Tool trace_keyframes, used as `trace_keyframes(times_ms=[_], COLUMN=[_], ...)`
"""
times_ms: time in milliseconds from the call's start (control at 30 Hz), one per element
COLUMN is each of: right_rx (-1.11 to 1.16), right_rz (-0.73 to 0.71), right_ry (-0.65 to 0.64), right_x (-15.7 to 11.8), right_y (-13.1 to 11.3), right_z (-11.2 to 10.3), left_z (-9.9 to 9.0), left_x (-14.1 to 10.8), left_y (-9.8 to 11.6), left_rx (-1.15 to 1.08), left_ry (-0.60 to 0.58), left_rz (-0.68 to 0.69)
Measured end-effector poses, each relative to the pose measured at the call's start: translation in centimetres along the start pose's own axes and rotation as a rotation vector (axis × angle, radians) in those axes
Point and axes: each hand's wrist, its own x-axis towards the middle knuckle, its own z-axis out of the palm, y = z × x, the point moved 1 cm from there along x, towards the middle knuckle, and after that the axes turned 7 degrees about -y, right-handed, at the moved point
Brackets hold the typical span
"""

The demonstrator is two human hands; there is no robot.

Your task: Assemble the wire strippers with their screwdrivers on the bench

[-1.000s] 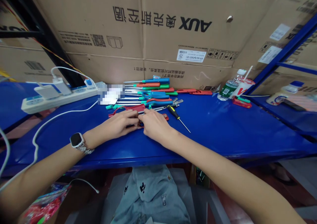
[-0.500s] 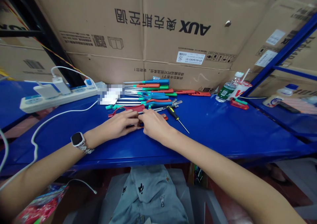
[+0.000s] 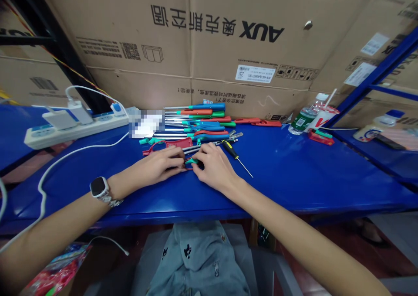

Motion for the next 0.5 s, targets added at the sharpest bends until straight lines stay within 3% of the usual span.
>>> trace_keyframes(times_ms=[233,500], right_rx=[-0.115,-0.041], right_rz=[0.032,0.098], right_ry=[-0.112,-0.073], right_x=[0.3,0.1], right_y=[-1.4,-0.9], right_z=[-0.4,0.0], left_z=[0.2,0.1], left_x=[0.0,0.0], left_y=[-0.1,-0.1], left_rx=[0.005,-0.035], left_ry=[0.011,0.011], left_rz=[0.008,-0.010])
